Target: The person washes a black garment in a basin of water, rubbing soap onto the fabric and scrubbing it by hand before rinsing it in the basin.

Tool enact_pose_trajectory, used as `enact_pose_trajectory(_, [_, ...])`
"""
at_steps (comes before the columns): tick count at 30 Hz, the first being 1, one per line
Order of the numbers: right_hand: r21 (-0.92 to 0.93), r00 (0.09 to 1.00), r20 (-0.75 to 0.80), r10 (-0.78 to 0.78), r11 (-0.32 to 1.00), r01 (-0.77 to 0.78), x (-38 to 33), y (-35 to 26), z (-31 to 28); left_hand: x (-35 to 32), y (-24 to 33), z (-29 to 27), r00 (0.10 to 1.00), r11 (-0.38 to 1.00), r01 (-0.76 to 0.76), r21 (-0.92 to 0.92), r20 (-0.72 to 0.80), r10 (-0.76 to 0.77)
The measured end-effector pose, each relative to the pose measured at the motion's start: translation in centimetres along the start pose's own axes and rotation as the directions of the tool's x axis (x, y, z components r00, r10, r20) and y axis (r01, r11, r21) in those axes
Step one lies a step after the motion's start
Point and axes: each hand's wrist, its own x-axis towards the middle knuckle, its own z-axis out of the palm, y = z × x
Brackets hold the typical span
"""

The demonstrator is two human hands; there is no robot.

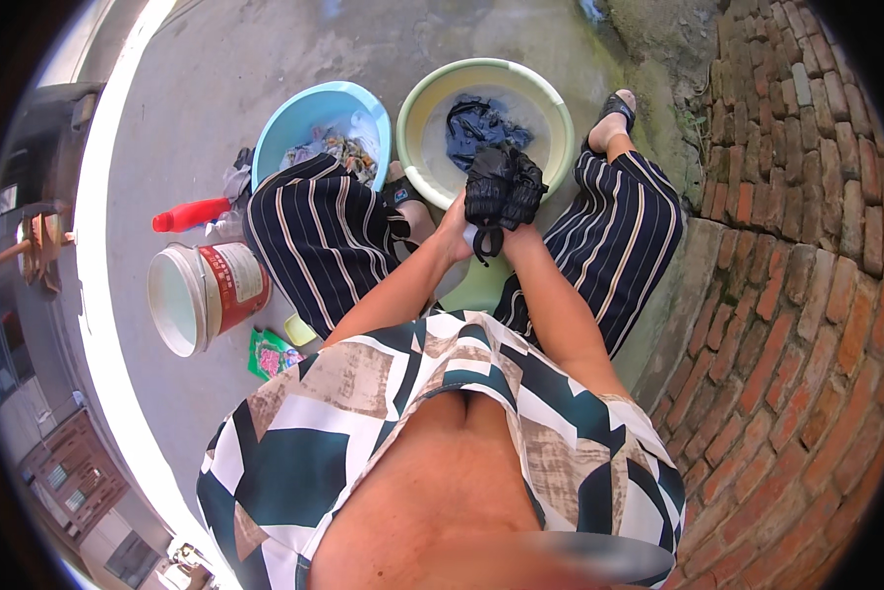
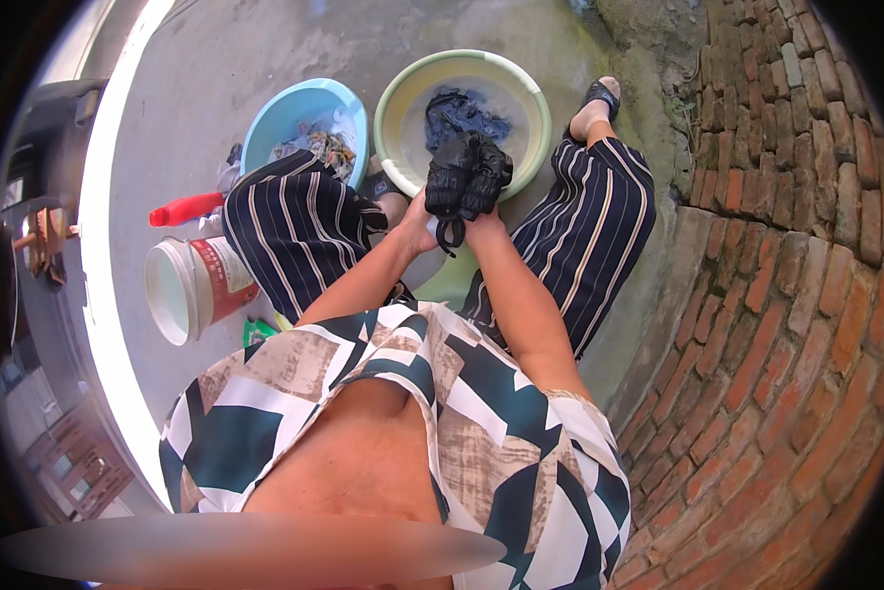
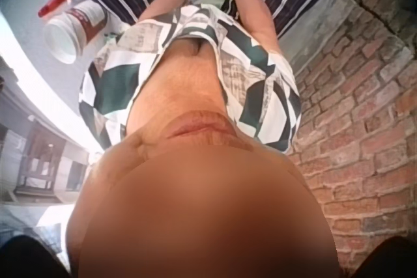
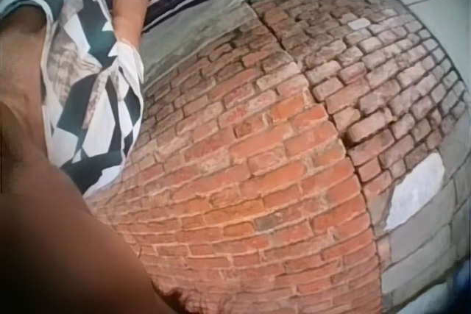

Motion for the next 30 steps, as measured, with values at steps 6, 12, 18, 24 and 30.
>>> enact_pose_trajectory(6, [-0.029, 0.981, -0.173, 0.088, 0.995, -0.095, -0.2, 0.2, 3.7, 0.2, 3.8, -1.6, 0.969, 0.97, -0.242, -0.03, 0.038, 0.243])
enact_pose_trajectory(12, [-0.434, 0.78, -0.597, -0.187, 0.893, -0.118, -0.2, -0.7, 3.3, 0.0, 9.3, 0.3, 0.788, 0.684, -0.532, 0.499, -0.003, 0.615])
enact_pose_trajectory(18, [-0.14, 0.937, -0.339, -0.087, 0.989, 0.041, -0.9, 1.4, 4.5, -0.5, 3.7, 2.5, 0.583, -0.227, -0.407, 0.885, 0.443, 0.681])
enact_pose_trajectory(24, [0.125, 0.991, 0.134, -0.032, 0.992, 0.016, -1.3, -0.1, -5.8, -2.6, 0.0, 4.6, 0.479, -0.483, -0.603, 0.635, 0.772, 0.417])
enact_pose_trajectory(30, [-0.009, 0.94, -0.293, -0.173, 0.984, 0.178, -0.9, 0.8, 2.8, -2.3, 1.7, 6.8, 0.421, -0.7, -0.4, 0.591, 0.797, 0.433])
